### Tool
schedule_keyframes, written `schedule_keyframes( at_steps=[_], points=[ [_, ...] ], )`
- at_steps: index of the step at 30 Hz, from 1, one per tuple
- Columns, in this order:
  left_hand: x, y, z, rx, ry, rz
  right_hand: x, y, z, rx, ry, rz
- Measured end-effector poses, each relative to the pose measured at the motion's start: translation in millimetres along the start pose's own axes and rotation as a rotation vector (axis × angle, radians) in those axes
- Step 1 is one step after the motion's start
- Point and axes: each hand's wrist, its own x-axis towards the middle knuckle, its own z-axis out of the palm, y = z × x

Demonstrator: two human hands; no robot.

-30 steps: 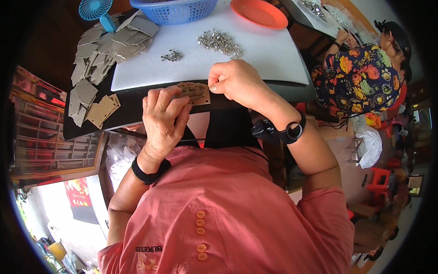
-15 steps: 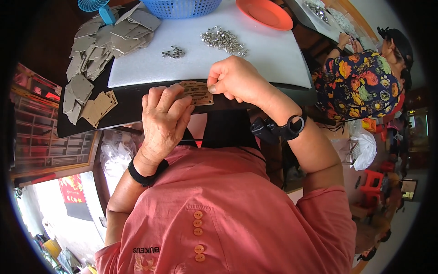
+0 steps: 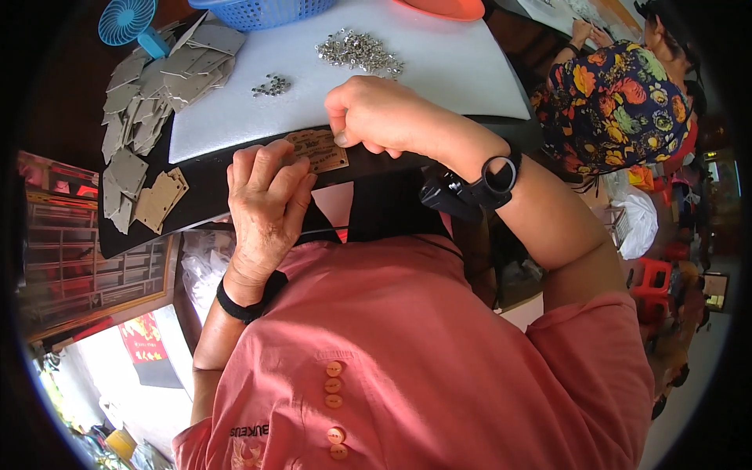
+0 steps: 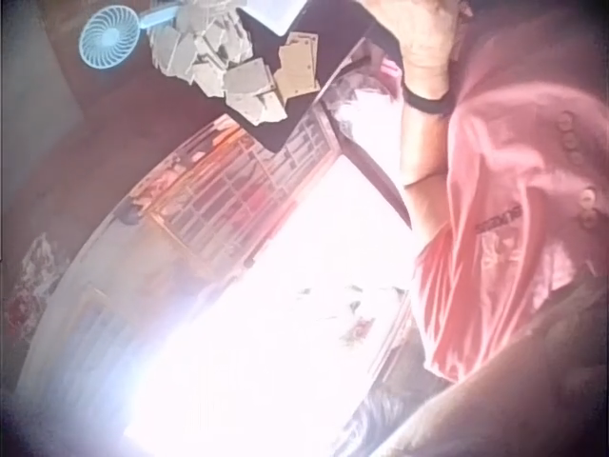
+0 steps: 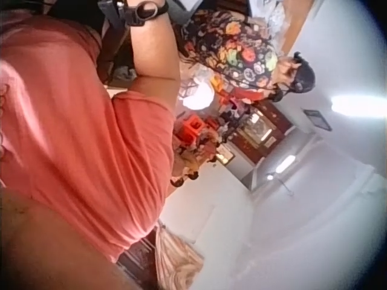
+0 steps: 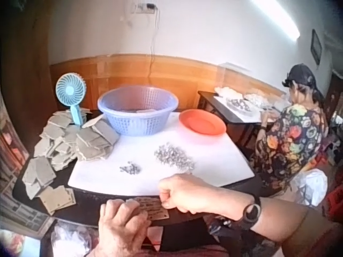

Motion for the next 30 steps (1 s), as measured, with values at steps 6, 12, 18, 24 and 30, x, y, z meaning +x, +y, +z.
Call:
schedule_keyframes(
  at_steps=[6,12,18,24,30],
  points=[
    [3,-3,0,-0.045,-0.008,0.008,14,0,-11,-0.127,-0.156,-0.046],
    [2,-8,4,-0.035,0.016,0.019,-5,9,-22,0.373,-0.22,-0.099],
    [5,-6,5,-0.035,-0.004,0.02,29,13,-6,-0.119,-0.086,-0.065],
    [3,-7,2,-0.037,0.015,0.024,15,-2,-4,-0.089,-0.068,-0.045],
    [1,-7,5,-0.025,0.058,0.033,0,-6,-8,-0.157,-0.039,-0.093]
  ],
)
